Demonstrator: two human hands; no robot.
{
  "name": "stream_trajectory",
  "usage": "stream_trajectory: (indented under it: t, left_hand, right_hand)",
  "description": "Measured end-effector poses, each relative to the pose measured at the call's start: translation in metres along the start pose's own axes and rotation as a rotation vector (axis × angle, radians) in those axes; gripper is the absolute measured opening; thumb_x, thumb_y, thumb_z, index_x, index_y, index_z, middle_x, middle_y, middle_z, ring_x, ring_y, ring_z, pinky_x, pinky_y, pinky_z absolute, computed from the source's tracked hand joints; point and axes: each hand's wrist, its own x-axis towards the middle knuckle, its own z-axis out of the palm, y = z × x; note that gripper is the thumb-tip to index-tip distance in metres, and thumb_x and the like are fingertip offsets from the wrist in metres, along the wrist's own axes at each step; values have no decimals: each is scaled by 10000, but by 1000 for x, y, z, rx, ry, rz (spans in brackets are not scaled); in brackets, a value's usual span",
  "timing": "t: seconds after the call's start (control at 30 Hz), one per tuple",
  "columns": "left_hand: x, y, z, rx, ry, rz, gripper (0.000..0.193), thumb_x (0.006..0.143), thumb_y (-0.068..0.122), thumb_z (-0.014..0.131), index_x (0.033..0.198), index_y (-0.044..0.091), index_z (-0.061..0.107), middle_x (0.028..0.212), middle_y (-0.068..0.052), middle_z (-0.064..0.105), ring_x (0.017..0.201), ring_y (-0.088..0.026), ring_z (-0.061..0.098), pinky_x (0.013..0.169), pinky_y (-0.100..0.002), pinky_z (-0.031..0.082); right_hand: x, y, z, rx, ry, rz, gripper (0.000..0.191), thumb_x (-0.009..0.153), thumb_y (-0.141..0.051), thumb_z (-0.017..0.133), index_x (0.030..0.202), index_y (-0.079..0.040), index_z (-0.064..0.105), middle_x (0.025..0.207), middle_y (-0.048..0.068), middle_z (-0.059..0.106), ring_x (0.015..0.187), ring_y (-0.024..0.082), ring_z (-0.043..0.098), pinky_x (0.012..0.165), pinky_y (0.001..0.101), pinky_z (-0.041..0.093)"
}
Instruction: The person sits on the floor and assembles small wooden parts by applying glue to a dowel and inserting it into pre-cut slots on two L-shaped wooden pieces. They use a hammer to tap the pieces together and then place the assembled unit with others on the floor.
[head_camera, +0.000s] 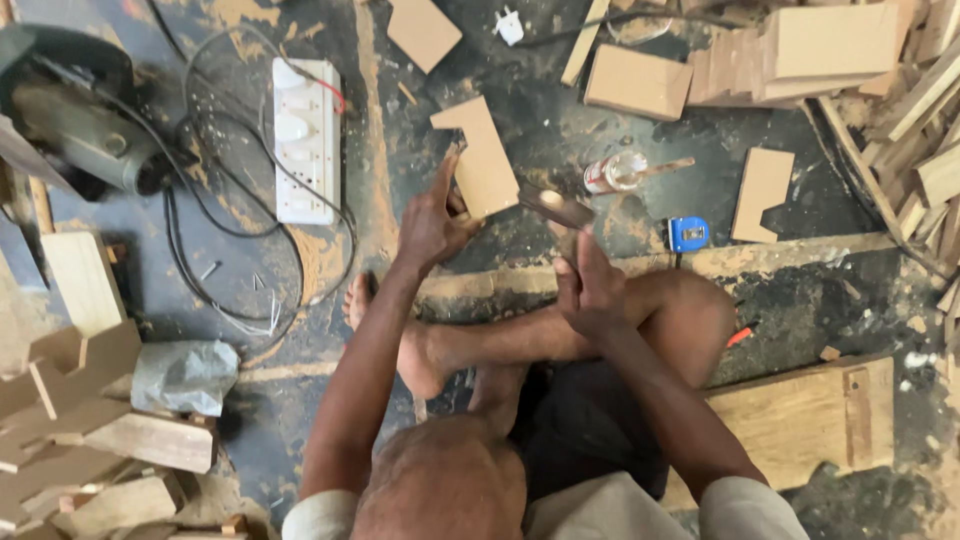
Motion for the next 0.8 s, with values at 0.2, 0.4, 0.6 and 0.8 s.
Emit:
stream_trajectory:
  t: [0.2, 0.4, 0.6, 0.8]
  left_hand:
    - [2, 1, -1, 11, -2, -28, 1015, 714, 202, 918, 1563, 60, 379, 814, -103, 753, 709, -269, 737, 693, -407, 584]
    - [2, 1, 0, 19, -26, -39, 1016, 691, 167, 885, 1563, 59, 375, 824, -95, 758, 712, -278, 742, 685, -407, 588]
    - [2, -1, 1, 21, -21, -44, 979, 727, 205, 881, 1562, 77, 387, 821, -97, 762, 716, -269, 753, 703, -407, 599]
    - [3, -3, 1, 65, -20, -18, 1040, 683, 191, 919, 1552, 58, 363, 810, -117, 761, 716, -288, 738, 696, -419, 584]
  right_hand:
    - [10, -2, 3, -298, -682, 158, 584, 1015, -251, 700, 1543, -102, 502, 855, 155, 716, 660, 300, 708, 594, 411, 583]
    - [1, 1, 0, 78, -129, 38, 452, 1092, -99, 603, 1528, -96, 484, 1153, 196, 768, 740, 263, 710, 596, 375, 564]
    - [-1, 7, 8, -136, -380, 106, 585, 1002, -207, 679, 1529, -42, 485, 894, 148, 685, 625, 310, 662, 541, 443, 547]
    - [2, 6, 8, -261, -343, -104, 536, 943, -204, 702, 1448, -169, 526, 918, 141, 693, 642, 258, 671, 521, 390, 547]
